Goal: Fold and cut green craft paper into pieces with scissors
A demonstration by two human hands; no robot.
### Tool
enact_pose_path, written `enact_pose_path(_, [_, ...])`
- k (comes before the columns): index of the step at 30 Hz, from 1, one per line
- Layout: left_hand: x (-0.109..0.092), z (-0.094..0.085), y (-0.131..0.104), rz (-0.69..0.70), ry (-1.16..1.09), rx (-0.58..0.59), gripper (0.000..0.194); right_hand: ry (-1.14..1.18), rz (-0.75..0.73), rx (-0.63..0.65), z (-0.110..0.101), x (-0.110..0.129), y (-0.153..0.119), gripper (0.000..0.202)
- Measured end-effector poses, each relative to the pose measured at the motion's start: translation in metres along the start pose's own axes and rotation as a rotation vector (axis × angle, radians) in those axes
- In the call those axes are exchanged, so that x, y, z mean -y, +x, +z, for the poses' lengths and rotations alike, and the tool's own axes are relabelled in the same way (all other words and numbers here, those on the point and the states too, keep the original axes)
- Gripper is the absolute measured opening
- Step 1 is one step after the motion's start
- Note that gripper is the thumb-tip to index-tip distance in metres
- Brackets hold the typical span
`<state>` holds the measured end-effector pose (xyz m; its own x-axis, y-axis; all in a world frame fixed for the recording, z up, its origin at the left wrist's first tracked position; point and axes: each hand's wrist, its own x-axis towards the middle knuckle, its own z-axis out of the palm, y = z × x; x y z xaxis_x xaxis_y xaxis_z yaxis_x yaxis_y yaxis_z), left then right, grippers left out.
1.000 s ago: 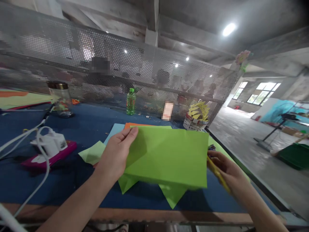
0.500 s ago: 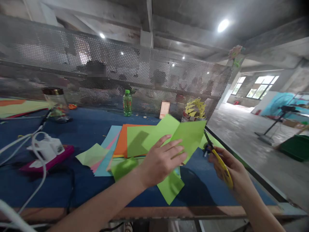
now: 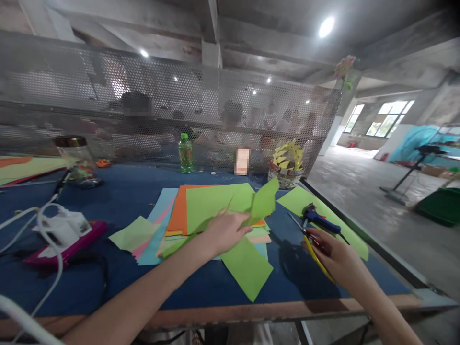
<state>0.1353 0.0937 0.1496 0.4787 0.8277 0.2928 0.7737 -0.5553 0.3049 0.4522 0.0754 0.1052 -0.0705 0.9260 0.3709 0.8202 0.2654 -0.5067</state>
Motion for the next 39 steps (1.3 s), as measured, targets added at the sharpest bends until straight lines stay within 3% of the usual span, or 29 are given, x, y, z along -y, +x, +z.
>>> enact_pose_path(2, [-0.006, -0.012, -0.011, -0.075, -0.144, -0.063, 0.042, -0.185, -0.034, 0.042, 0.001, 0.000, -0.004, 0.033])
enact_pose_path(4, [-0.019, -0.032, -0.026, -0.124, -0.390, -0.182, 0.035, -0.323, -0.061, 0.051, 0.005, -0.002, -0.006, 0.033])
enact_pose_path(7, [-0.043, -0.065, -0.051, -0.132, -0.713, -0.229, 0.027, -0.450, -0.071, 0.029, 0.013, -0.006, -0.008, 0.034])
enact_pose_path(11, [-0.055, -0.085, -0.071, -0.073, -0.773, -0.284, 0.018, -0.501, -0.091, 0.028, 0.021, -0.007, -0.008, 0.035])
enact_pose_path(14, [-0.038, -0.073, -0.074, -0.143, -0.599, -0.257, 0.019, -0.494, -0.095, 0.030, 0.023, -0.004, -0.007, 0.035])
enact_pose_path(17, [-0.015, -0.047, -0.074, -0.241, -0.335, -0.123, 0.023, -0.487, -0.074, 0.041, 0.023, -0.001, -0.006, 0.035])
enact_pose_path(19, [-0.006, -0.027, -0.077, -0.191, -0.179, -0.012, 0.024, -0.487, -0.063, 0.045, 0.023, 0.000, -0.006, 0.036])
enact_pose_path(23, [-0.006, 0.001, -0.084, -0.102, -0.017, 0.200, 0.054, -0.464, -0.068, 0.076, 0.024, -0.002, -0.004, 0.035])
enact_pose_path(26, [-0.012, 0.008, -0.088, -0.073, 0.062, 0.290, 0.057, -0.462, -0.057, 0.080, 0.023, -0.003, -0.004, 0.036])
enact_pose_path(29, [-0.014, 0.006, -0.091, -0.054, 0.117, 0.265, 0.049, -0.464, -0.058, 0.062, 0.022, -0.004, -0.005, 0.036])
enact_pose_path(35, [-0.002, -0.002, -0.091, -0.168, 0.219, -0.035, 0.034, -0.446, -0.067, 0.060, 0.016, -0.014, -0.005, 0.038])
enact_pose_path(39, [0.016, -0.005, -0.101, -0.244, 0.274, -0.120, 0.030, -0.387, -0.150, 0.076, 0.009, -0.012, -0.008, 0.037])
